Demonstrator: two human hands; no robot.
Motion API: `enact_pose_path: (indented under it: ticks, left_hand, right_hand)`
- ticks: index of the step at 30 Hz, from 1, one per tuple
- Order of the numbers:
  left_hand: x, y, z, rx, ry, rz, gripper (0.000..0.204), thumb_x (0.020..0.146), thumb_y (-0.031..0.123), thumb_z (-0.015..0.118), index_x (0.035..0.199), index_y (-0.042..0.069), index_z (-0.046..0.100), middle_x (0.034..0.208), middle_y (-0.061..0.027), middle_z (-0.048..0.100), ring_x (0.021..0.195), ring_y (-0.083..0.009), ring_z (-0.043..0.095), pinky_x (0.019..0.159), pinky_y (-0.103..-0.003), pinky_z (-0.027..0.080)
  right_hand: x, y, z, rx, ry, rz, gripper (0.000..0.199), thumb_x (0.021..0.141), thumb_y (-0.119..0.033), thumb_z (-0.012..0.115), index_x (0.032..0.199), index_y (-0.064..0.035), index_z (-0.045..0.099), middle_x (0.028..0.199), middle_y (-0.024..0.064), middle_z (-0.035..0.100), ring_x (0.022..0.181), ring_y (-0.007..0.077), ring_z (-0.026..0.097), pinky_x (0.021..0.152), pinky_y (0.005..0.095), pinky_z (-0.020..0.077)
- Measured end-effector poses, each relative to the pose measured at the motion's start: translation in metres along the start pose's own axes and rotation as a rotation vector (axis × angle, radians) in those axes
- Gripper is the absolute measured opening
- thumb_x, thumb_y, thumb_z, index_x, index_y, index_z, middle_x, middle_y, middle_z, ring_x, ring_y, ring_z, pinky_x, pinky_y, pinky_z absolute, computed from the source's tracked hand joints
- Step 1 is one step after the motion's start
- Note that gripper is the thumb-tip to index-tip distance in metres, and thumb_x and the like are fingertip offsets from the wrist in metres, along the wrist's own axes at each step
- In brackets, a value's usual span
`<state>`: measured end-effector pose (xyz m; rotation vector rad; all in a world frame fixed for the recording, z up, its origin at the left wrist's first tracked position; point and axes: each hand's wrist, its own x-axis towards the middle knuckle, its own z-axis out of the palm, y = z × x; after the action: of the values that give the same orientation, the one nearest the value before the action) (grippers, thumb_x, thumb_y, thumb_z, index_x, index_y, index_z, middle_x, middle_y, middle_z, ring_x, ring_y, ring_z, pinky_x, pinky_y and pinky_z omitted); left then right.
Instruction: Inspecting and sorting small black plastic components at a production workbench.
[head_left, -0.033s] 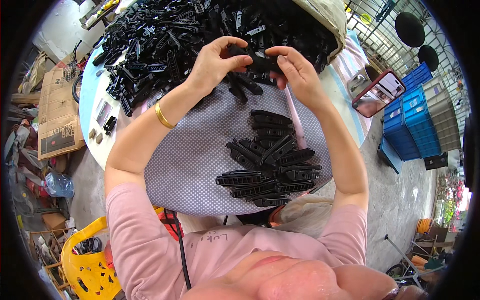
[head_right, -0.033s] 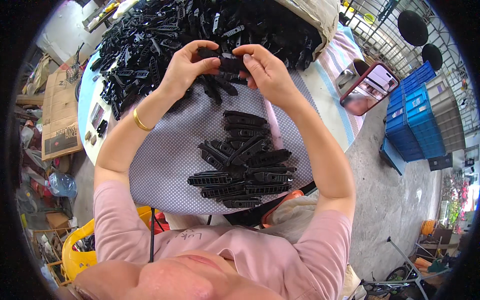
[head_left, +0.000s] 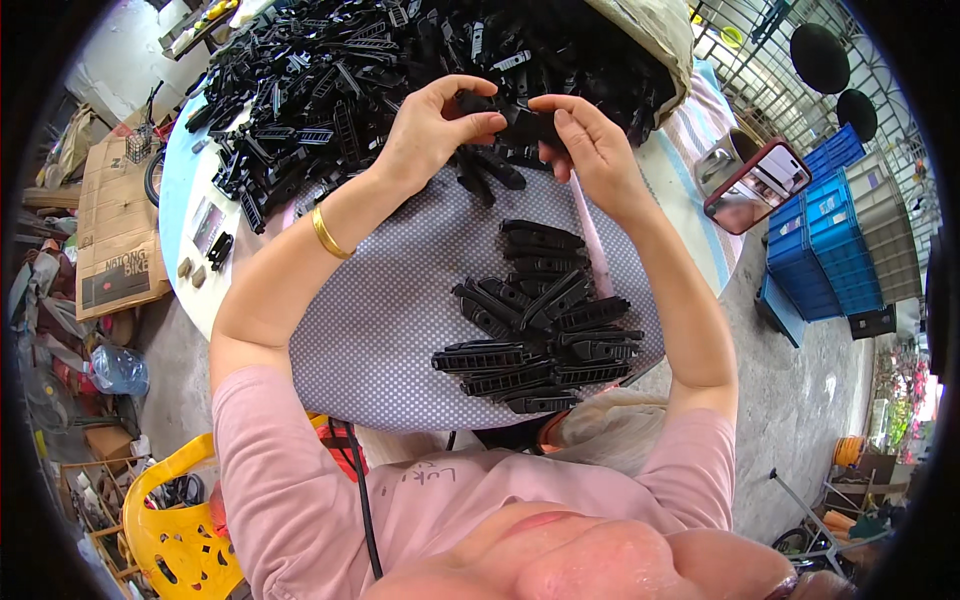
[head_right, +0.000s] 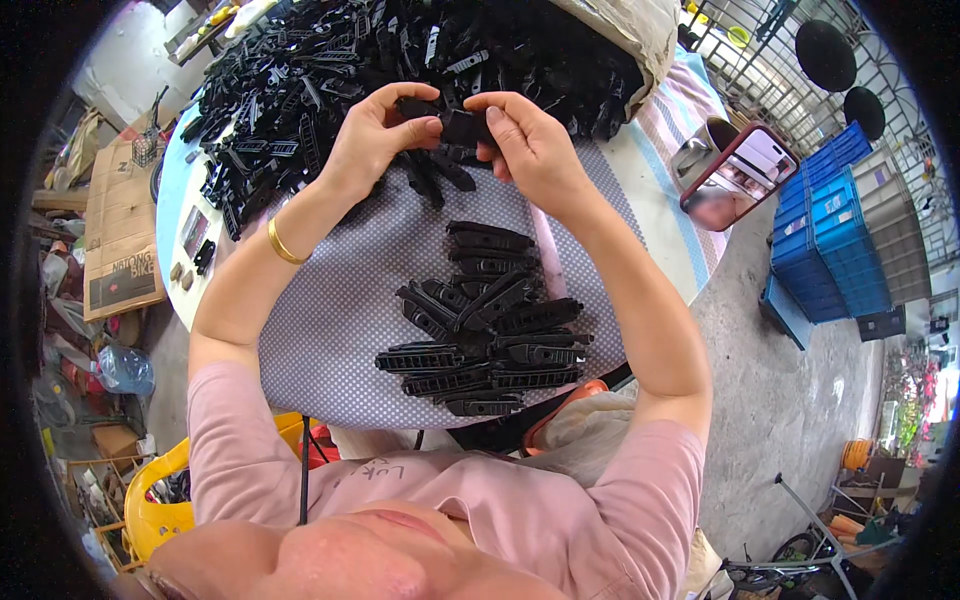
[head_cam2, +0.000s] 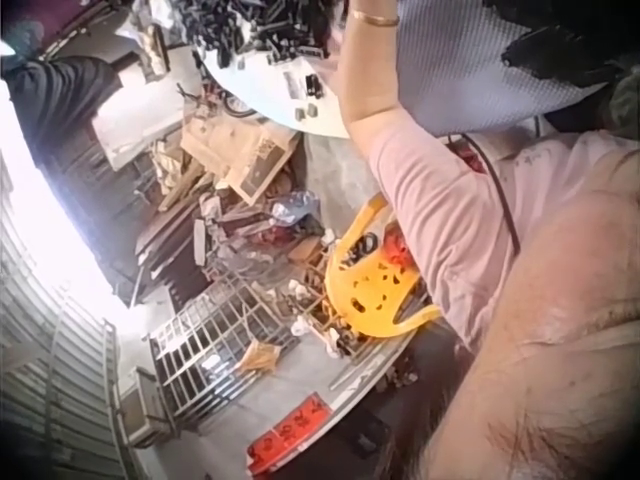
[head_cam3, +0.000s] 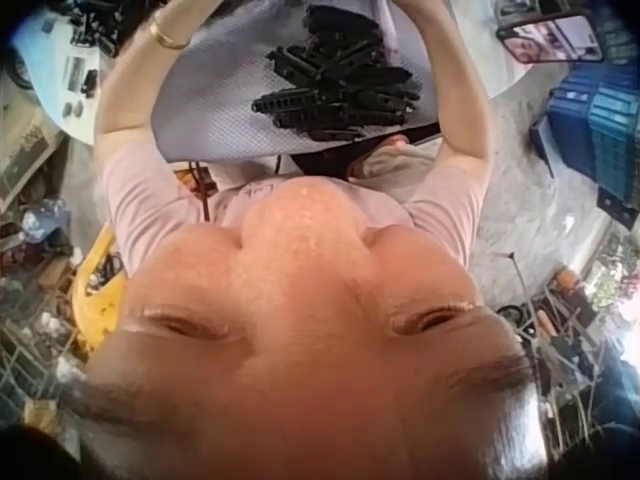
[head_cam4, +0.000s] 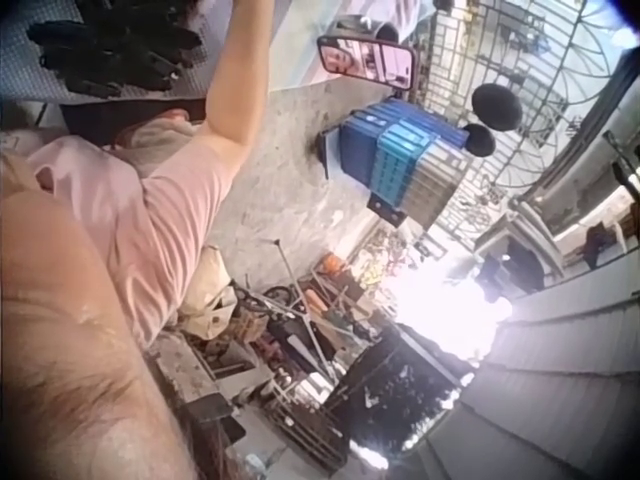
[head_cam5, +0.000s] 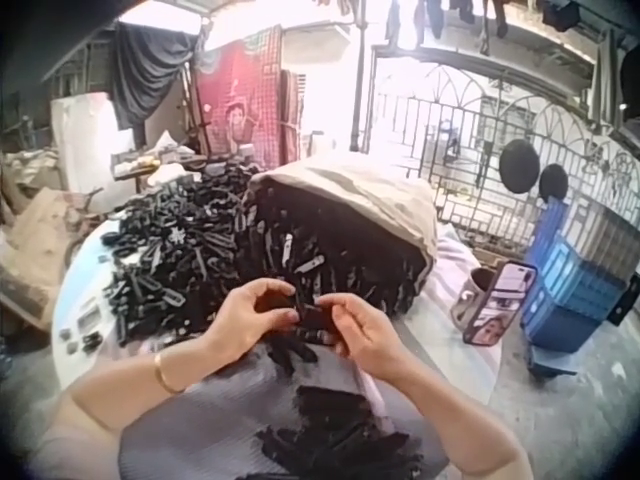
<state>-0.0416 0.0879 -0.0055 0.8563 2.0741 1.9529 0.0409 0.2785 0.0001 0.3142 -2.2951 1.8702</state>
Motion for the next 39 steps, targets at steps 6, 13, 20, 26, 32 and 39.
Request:
enact_pose_path:
  ticks: [6,13,20,26,32,39]
  left_hand:
    - [-0.003,0.003,0.010,-0.117,-0.023,-0.058,0.033,0.085,0.006,0.062,0.116,-0.002,0.056,0.095,-0.0092,0.064,0.084,-0.0144,0.064,0.080,-0.026,0.053]
    - [-0.009,0.004,0.017,-0.204,-0.042,-0.080,0.038,0.084,0.005,0.062,0.119,-0.007,0.052,0.097,-0.0118,0.064,0.084,-0.0134,0.063,0.079,-0.022,0.051]
    - [-0.011,0.005,0.018,-0.117,-0.082,-0.070,0.035,0.084,0.006,0.063,0.117,-0.003,0.055,0.097,-0.0094,0.063,0.086,-0.0134,0.062,0.082,-0.024,0.051]
    - [-0.012,0.007,0.013,-0.123,-0.047,-0.078,0.030,0.085,0.006,0.062,0.113,-0.002,0.057,0.093,-0.0074,0.063,0.083,-0.0117,0.062,0.079,-0.024,0.052]
    - [-0.008,0.015,0.010,-0.007,-0.071,0.036,0.027,0.082,0.004,0.064,0.108,-0.002,0.061,0.086,-0.0046,0.065,0.078,-0.0085,0.060,0.073,-0.019,0.049]
    - [-0.010,0.021,0.010,0.219,-0.081,0.210,0.026,0.082,0.006,0.066,0.107,0.000,0.062,0.085,-0.0002,0.064,0.076,-0.0038,0.056,0.071,-0.017,0.046]
  right_hand:
    - [0.003,0.009,0.000,0.089,0.051,0.049,0.033,0.097,-0.028,0.045,0.115,-0.0040,0.057,0.073,0.0023,0.060,0.056,0.0038,0.048,0.053,0.0173,0.0406]
    - [0.006,0.015,-0.001,-0.023,0.063,-0.009,0.025,0.094,-0.020,0.051,0.111,-0.0058,0.063,0.075,0.0003,0.062,0.060,0.0028,0.051,0.053,0.0173,0.0413]
    - [0.000,0.015,0.011,-0.192,0.156,-0.233,0.023,0.093,-0.016,0.053,0.111,-0.0060,0.063,0.080,0.0006,0.065,0.071,0.0059,0.059,0.057,0.0194,0.0456]
    - [0.000,0.015,0.008,-0.452,0.159,-0.339,0.032,0.085,-0.019,0.065,0.113,-0.0050,0.061,0.088,0.0087,0.067,0.076,0.0121,0.062,0.065,0.0241,0.0493]
    - [0.006,0.017,-0.008,-0.427,0.035,-0.261,0.055,0.072,-0.035,0.075,0.113,-0.0022,0.059,0.100,0.0113,0.063,0.085,0.0179,0.060,0.077,0.0314,0.0473]
    - [-0.001,0.005,-0.005,-0.406,0.107,-0.248,0.038,0.073,-0.021,0.076,0.101,0.0025,0.064,0.087,0.0075,0.067,0.077,0.0122,0.060,0.073,0.0246,0.0479]
